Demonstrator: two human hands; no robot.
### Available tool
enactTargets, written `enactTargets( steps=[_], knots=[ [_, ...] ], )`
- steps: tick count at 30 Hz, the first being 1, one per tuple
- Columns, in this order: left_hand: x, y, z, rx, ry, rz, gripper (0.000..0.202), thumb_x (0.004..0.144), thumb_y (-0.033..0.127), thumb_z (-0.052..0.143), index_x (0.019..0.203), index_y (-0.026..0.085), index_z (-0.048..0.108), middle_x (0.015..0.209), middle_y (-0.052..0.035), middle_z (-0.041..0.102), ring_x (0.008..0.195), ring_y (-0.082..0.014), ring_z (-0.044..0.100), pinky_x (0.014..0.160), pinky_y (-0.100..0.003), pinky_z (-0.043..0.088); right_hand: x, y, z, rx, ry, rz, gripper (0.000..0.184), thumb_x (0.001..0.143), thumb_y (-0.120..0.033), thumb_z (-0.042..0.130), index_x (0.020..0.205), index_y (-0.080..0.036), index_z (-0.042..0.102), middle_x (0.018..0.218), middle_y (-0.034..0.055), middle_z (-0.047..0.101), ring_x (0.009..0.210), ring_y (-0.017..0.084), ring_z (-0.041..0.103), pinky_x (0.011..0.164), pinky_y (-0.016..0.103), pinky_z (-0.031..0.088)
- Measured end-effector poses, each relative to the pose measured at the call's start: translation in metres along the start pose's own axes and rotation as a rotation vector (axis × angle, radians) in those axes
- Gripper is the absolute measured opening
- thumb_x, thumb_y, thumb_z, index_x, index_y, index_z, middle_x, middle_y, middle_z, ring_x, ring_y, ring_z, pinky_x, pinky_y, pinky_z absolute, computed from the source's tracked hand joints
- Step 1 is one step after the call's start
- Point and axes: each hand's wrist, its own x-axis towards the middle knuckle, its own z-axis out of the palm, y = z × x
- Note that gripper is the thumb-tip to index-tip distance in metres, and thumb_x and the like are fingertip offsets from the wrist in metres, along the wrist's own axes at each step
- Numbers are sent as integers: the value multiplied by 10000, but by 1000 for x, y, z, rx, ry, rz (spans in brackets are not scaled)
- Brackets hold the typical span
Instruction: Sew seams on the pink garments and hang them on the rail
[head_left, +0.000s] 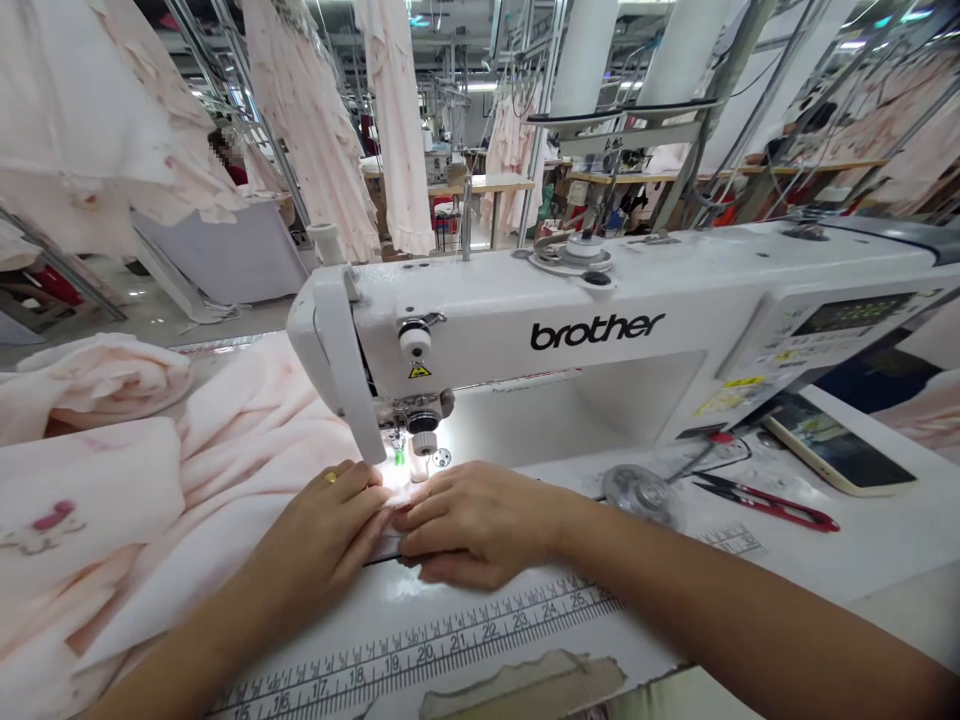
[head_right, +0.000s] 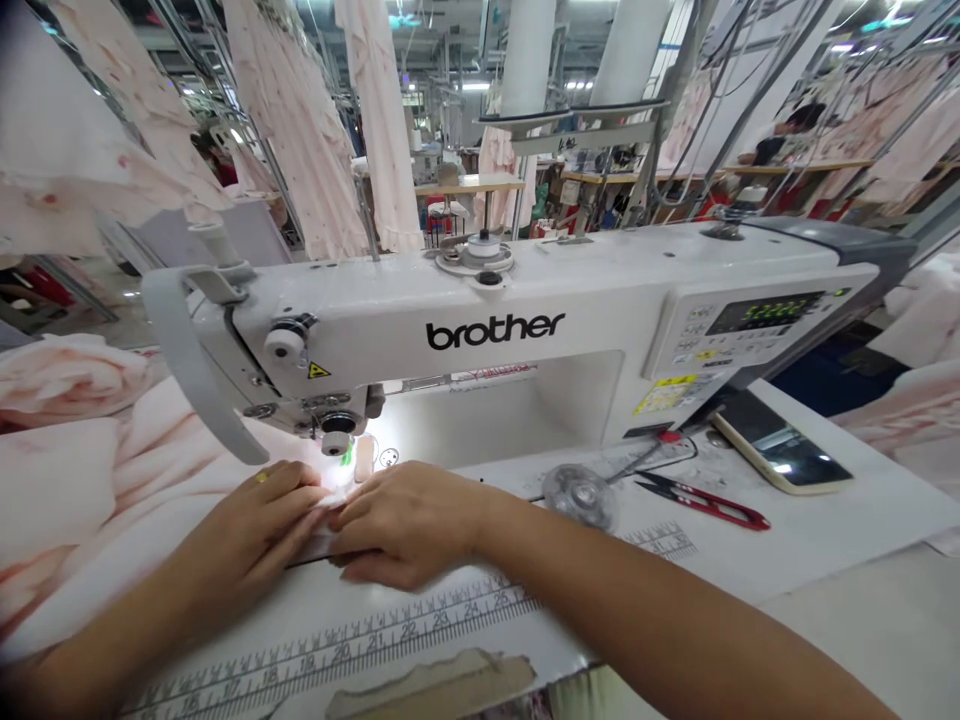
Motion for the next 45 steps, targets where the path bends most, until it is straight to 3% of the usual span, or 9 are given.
enactTargets(
  steps=[5, 8, 11, 17, 25, 28, 33, 38, 45],
  knots=[
    [-1, 2, 1, 88, 23, 39, 183, 958, 186, 418, 894, 183, 589, 872, -48, 564, 818, -208, 494, 767, -386, 401, 0, 3, -8, -46, 58, 162, 198, 977, -284, 538, 1078, -170, 664, 896, 30, 663, 849, 172, 548, 778, 321, 432],
    [-2, 2, 1, 144, 85, 72, 112, 949, 193, 484, 1006, 175, 578, 873, -37, 594, 825, -206, 511, 808, -398, 398, 0, 4, -10, -39, 28, 146, 181, 955, -272, 572, 1074, -183, 674, 857, 19, 644, 806, 168, 521, 734, 308, 401],
    [-3, 2, 0, 181, 131, 148, 112, 954, 130, 469, 942, 171, 573, 802, -16, 596, 761, -177, 512, 804, -384, 393, 0, 3, -8, 6, 19, 129, 172, 961, -284, 563, 1029, -184, 687, 816, 11, 623, 756, 157, 498, 700, 296, 382],
    [-3, 4, 4, 123, 177, 236, 166, 911, 37, 515, 962, 167, 604, 925, -42, 627, 840, -175, 517, 789, -345, 417, 0, 1, -3, 117, 30, 141, 175, 960, -332, 581, 940, -195, 688, 761, -6, 587, 727, 141, 488, 762, 276, 404],
    [-3, 6, 13, 184, 190, 262, 157, 940, 84, 498, 1009, 136, 629, 953, -67, 660, 888, -200, 559, 799, -339, 456, -1, -1, -5, 85, -4, 115, 186, 958, -339, 575, 896, -194, 675, 768, -7, 593, 764, 144, 506, 820, 276, 395],
    [-1, 1, 14, 218, 204, 272, 183, 970, 125, 455, 1008, 134, 634, 976, -76, 671, 898, -208, 581, 813, -353, 466, 1, -3, -6, 50, -16, 181, 203, 966, -350, 574, 882, -193, 673, 793, -6, 610, 783, 145, 498, 802, 281, 381],
    [3, -11, 14, 221, 166, 218, 228, 975, 122, 423, 1075, 157, 625, 1098, -82, 671, 994, -224, 600, 864, -378, 478, 4, -3, -8, 8, -29, 299, 176, 955, -334, 600, 1030, -197, 680, 847, 3, 627, 838, 158, 493, 799, 293, 369],
    [3, -11, 11, 171, 139, 170, 227, 977, 143, 437, 1143, 167, 591, 1139, -74, 658, 1033, -228, 587, 885, -397, 473, 3, 1, -8, 31, -15, 276, 208, 957, -327, 600, 1104, -197, 669, 853, 4, 626, 850, 164, 491, 824, 298, 364],
    [4, -7, 9, 135, 181, 205, 195, 968, 120, 454, 1028, 184, 628, 1042, -40, 678, 960, -196, 594, 884, -373, 455, 1, 3, -7, 35, -19, 251, 206, 967, -330, 586, 1097, -192, 669, 865, 13, 623, 834, 157, 488, 820, 288, 362]
  ],
)
